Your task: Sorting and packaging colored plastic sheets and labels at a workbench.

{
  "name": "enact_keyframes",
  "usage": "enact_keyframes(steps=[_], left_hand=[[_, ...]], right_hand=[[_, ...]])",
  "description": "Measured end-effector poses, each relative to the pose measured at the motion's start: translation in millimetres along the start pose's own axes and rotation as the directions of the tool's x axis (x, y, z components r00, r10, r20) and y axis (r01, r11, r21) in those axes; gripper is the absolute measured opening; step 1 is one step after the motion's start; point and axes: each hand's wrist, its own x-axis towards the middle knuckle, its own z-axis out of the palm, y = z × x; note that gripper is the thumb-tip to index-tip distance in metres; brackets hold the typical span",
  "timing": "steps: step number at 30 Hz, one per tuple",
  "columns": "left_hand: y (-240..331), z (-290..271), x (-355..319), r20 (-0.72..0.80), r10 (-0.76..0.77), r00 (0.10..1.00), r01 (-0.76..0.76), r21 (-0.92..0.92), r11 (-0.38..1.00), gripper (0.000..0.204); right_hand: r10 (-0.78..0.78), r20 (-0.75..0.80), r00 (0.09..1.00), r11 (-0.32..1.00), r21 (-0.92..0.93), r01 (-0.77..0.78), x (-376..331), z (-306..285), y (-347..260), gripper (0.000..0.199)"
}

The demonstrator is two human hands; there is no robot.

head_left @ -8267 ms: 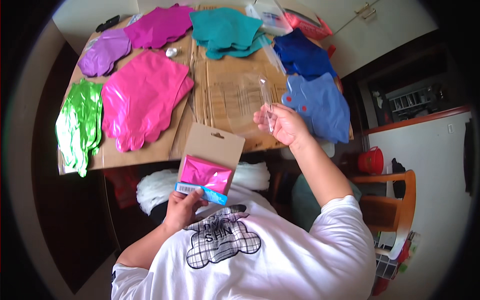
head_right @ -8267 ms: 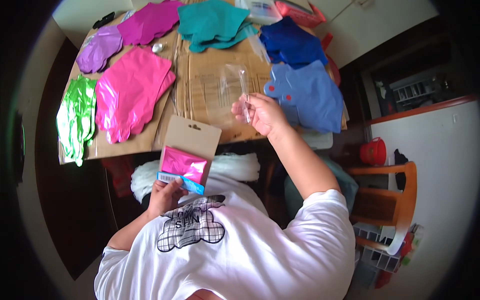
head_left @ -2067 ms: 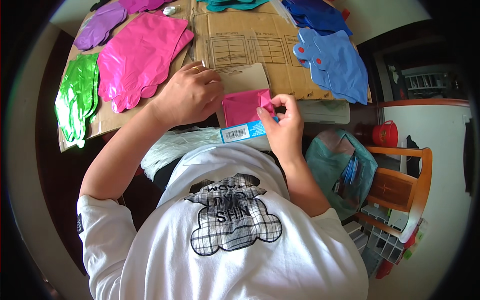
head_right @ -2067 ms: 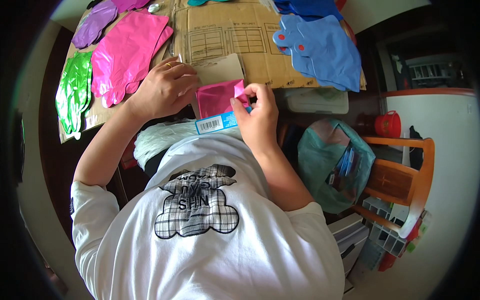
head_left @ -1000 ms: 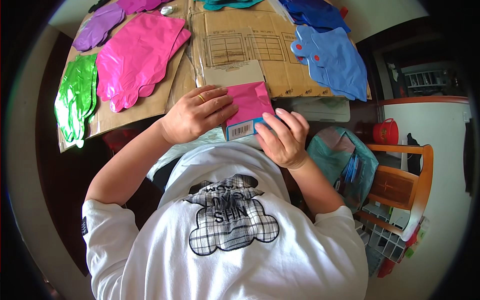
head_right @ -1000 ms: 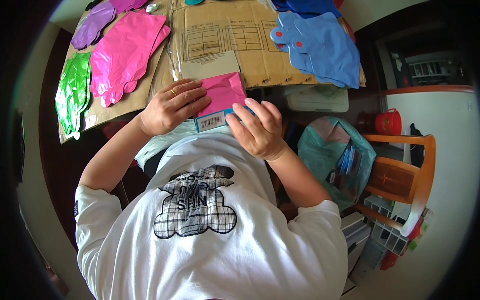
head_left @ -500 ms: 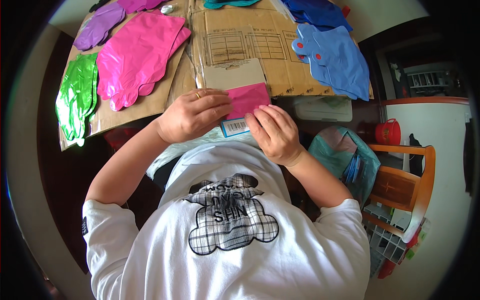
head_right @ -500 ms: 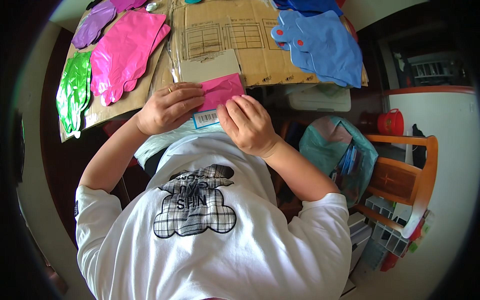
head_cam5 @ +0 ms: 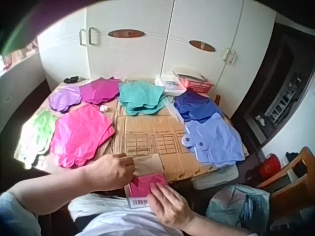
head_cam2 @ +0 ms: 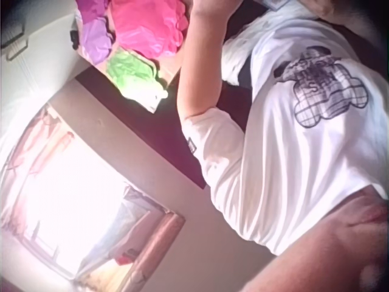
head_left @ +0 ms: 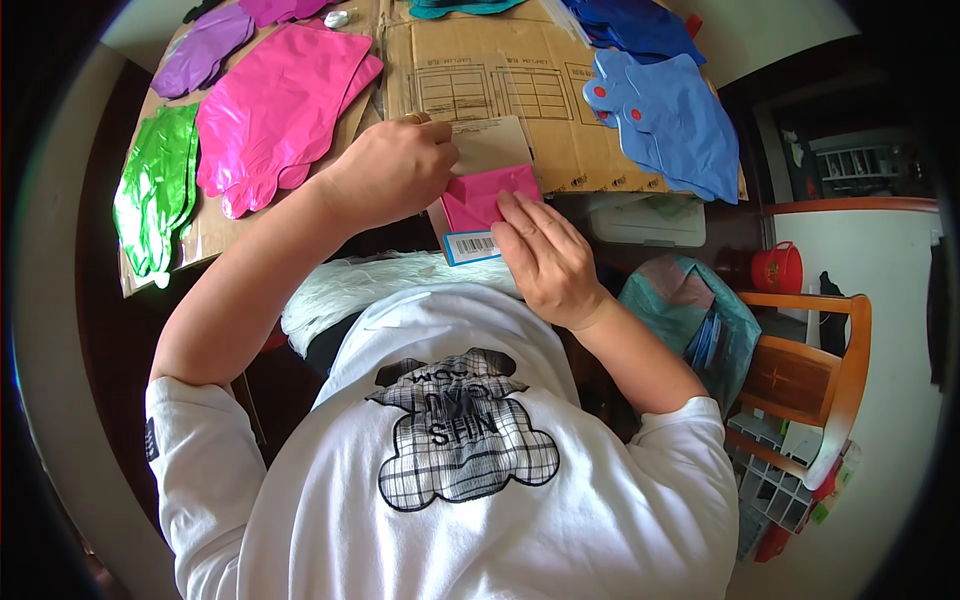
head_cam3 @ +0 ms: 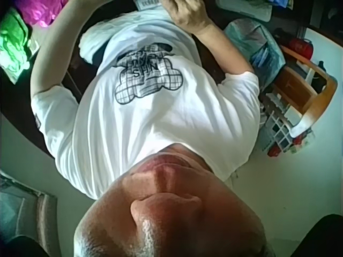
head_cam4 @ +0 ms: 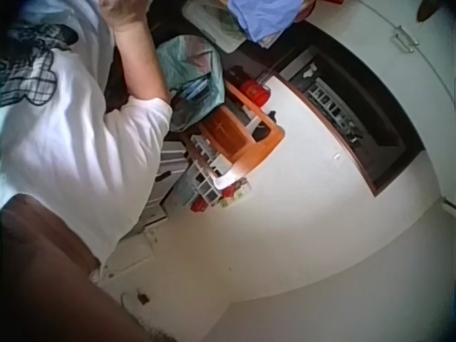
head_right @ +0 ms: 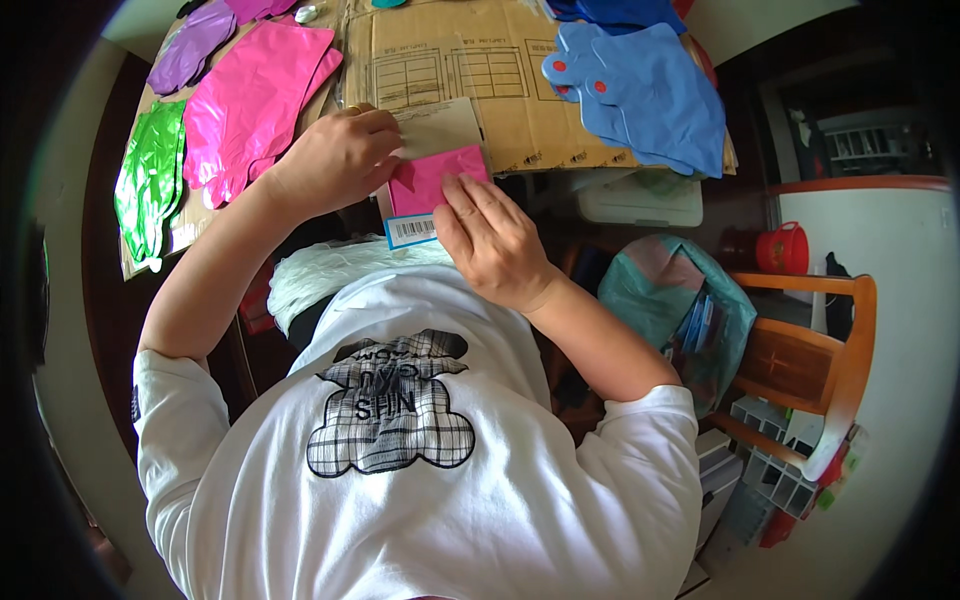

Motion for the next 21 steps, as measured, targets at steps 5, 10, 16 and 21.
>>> enact_keyframes(steps=[5, 10, 16, 21], left_hand=[[-7.8, 12.4, -4.0, -0.142, 0.024, 0.99, -0.042, -0.124, 0.991, 0.017], [-3.7, 13.4, -2.3, -0.127, 0.047, 0.991, -0.051, -0.029, 0.998, 0.012], [8.8, 23.6, -0.2, -0.165, 0.134, 0.977, -0.097, 0.216, 0.971, 0.007], [14.2, 11.3, 5.2, -0.232, -0.119, 0.965, 0.12, -0.008, 0.993, 0.008]], right_hand=[[0.017, 0.042, 0.999, 1.0, 0.02, -0.017, -1.3, 1.0, -2.7, 0.022], [-0.036, 0.071, 0.997, 0.999, 0.024, 0.034, 0.6, 0.0, 1.1, 0.021], [-0.058, 0.073, 0.996, 0.998, 0.015, 0.057, -0.9, 2.6, 2.1, 0.021], [-0.069, 0.112, 0.991, 0.997, 0.025, 0.067, 0.2, -1.3, 2.9, 0.023]])
